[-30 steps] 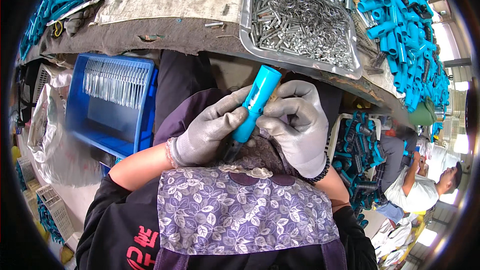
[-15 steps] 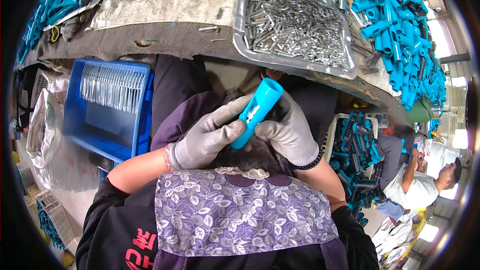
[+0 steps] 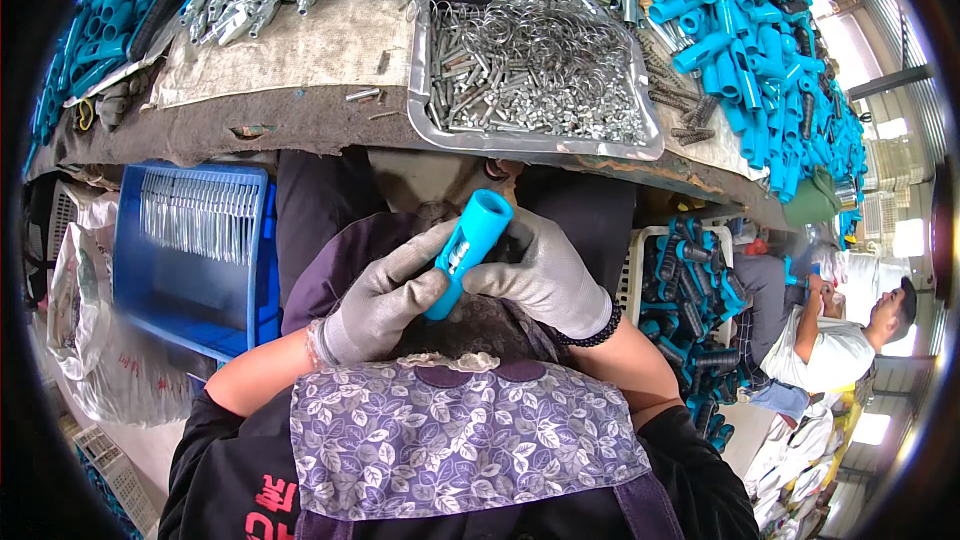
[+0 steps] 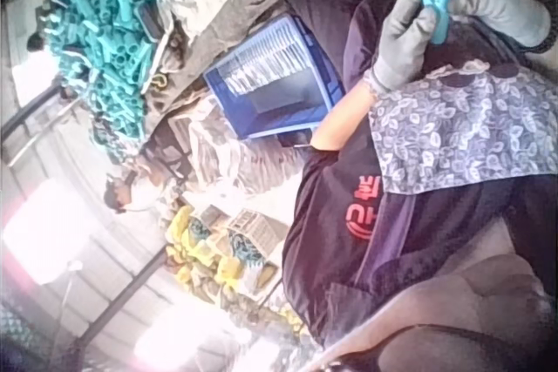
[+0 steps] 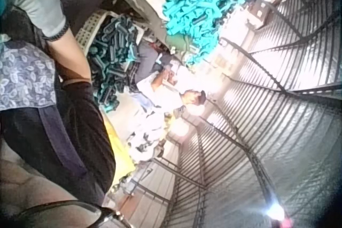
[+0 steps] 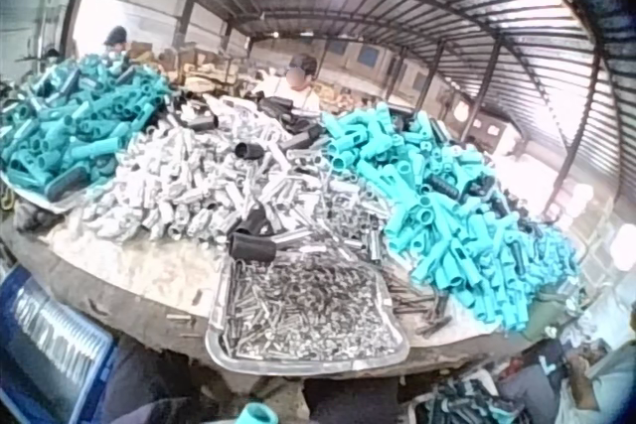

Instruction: The person assembles blue plastic components, metal sleeves, and mechanical fasteners into finished assembly units by hand.

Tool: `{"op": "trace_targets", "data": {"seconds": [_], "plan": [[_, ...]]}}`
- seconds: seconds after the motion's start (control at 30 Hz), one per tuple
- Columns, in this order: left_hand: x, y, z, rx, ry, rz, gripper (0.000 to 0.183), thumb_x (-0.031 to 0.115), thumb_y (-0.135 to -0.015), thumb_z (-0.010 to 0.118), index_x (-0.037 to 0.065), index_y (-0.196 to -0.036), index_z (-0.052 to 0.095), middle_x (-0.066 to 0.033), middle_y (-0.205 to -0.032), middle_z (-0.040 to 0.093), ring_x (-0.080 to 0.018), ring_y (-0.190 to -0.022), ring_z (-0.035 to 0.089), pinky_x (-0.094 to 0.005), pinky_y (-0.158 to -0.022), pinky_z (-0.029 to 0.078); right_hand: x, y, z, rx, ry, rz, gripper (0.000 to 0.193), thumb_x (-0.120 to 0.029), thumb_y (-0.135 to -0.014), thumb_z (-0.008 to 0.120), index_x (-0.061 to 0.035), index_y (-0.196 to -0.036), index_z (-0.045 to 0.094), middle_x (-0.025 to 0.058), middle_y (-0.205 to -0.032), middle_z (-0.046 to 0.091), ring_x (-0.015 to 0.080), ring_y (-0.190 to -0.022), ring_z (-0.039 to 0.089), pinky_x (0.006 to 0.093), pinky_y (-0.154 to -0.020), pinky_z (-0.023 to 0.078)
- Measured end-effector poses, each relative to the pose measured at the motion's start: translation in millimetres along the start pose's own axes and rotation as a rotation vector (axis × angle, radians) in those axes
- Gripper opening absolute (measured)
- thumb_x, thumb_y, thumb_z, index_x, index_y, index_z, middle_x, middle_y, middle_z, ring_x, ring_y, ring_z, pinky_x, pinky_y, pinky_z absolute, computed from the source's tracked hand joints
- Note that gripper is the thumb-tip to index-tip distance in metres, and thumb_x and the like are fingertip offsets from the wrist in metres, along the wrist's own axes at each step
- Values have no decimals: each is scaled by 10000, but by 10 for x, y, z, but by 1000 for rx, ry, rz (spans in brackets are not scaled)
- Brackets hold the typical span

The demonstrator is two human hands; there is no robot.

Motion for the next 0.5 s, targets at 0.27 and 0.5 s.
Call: {"op": "trace_targets", "data": {"seconds": [0.27, 0.5], "plan": [[-40, -44, -67, 3, 48, 17, 728, 430, -948, 670, 50, -1503, 393, -43, -1383, 539, -139, -1214, 520, -319, -1004, 438, 55, -17, 109, 79, 167, 147, 409, -302, -851, 809, 20, -1052, 658, 58, -884, 706, 111, -815, 653, 301, -727, 542], [-55, -90, -75, 123, 120, -43, 621, 585, -945, 586, 72, -1285, 505, -45, -887, 617, -122, -717, 587, -268, -651, 484, -953, 59, -590, 461, 917, -144, 242, -284, -867, 748, -47, -903, 716, 94, -814, 676, 230, -717, 647, 338, -664, 502]]}}
Point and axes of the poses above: each hand's wrist, its own y-axis away from the middle knuckle, its own z-axis out of the palm, x = y × z, the point moved 7 cm from there along -y, towards the middle knuckle
